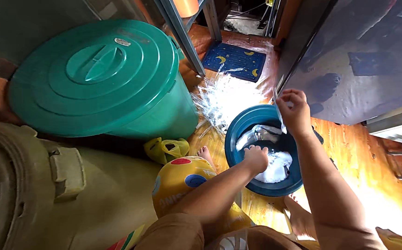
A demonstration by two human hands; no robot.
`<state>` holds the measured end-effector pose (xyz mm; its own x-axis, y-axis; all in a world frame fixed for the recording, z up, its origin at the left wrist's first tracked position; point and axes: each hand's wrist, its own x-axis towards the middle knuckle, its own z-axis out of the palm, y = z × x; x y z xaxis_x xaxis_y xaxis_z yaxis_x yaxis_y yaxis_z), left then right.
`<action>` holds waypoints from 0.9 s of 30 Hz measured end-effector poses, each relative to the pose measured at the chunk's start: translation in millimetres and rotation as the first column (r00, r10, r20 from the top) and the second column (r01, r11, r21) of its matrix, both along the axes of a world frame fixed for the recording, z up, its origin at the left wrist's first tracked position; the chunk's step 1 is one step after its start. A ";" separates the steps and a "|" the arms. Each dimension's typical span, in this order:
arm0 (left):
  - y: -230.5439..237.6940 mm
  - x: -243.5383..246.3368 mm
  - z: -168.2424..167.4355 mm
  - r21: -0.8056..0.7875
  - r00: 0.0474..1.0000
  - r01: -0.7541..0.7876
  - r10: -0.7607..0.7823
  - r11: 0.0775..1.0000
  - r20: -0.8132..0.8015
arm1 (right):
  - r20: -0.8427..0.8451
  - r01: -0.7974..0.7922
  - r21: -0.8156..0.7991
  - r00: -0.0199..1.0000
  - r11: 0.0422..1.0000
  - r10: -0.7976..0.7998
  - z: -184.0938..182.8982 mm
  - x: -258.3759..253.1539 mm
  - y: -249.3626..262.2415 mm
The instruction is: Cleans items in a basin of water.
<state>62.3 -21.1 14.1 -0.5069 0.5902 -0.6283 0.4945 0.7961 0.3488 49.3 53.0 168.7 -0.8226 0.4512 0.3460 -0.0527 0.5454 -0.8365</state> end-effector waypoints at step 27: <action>7.7 2.8 11.1 -0.166 0.996 0.080 -0.073 0.983 0.047 | 0.936 -0.479 0.284 0.327 0.831 -0.132 -217.1 -18.6 117.9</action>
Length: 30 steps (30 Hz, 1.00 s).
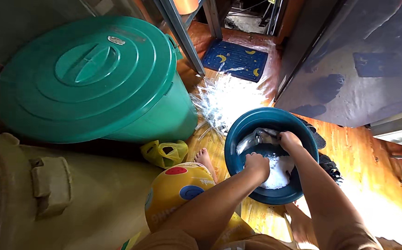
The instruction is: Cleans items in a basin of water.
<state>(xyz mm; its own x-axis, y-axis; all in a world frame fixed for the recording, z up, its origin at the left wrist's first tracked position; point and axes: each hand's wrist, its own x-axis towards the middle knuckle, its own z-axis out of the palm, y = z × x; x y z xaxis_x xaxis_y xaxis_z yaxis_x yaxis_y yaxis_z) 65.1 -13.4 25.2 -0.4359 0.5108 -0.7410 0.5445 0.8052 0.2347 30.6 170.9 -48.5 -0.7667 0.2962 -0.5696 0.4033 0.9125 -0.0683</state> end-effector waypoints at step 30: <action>-38.8 -41.5 41.3 0.571 0.841 -0.538 0.441 0.619 0.315 | -0.833 -0.427 -0.376 0.544 0.822 -0.098 79.3 66.8 -45.7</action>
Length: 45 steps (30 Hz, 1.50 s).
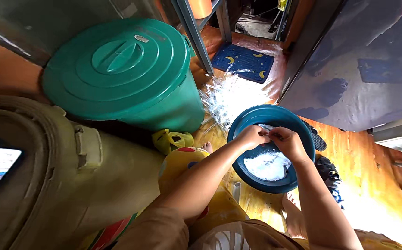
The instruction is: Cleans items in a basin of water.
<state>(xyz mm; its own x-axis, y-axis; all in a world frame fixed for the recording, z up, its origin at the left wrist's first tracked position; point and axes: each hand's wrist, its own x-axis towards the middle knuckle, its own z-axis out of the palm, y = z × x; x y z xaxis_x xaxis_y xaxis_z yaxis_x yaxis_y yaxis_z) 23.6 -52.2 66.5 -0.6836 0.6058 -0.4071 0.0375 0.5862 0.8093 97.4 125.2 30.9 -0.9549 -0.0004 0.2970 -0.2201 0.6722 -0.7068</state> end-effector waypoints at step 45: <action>21.8 -10.3 -18.4 0.062 0.971 0.215 -0.207 0.975 -0.121 | 0.347 0.373 -0.604 0.919 0.705 -0.189 -24.6 22.6 -7.6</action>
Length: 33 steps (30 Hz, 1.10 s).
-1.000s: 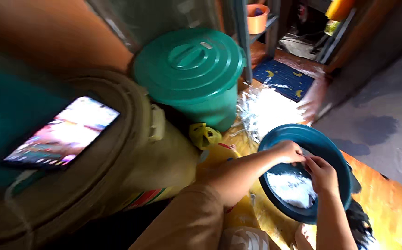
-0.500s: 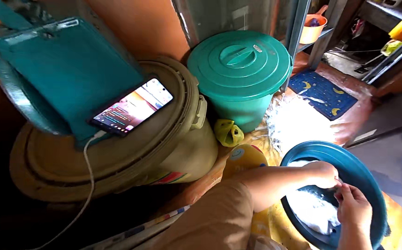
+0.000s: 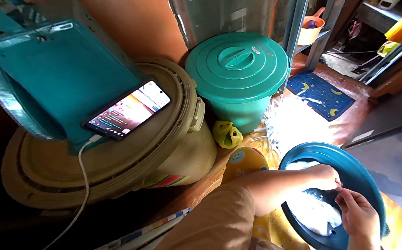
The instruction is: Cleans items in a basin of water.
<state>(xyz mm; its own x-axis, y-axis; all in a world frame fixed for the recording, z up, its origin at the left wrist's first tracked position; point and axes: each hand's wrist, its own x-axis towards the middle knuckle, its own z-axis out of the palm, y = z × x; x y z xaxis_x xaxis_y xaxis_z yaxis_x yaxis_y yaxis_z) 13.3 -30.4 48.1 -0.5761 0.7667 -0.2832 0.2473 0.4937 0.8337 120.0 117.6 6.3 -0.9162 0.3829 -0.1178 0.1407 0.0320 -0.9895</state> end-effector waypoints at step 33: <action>5.4 7.6 -2.2 0.104 1.000 0.007 -0.009 0.995 0.014 | 0.149 0.056 -0.015 0.987 0.998 -0.053 12.3 3.6 6.5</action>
<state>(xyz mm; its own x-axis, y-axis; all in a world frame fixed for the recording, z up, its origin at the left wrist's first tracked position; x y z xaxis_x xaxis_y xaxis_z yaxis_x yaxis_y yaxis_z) 20.9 -25.0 45.9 -0.5663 0.7970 -0.2102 0.2380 0.4023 0.8840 123.6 124.0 18.6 -0.8659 0.4283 -0.2584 0.2867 0.0016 -0.9580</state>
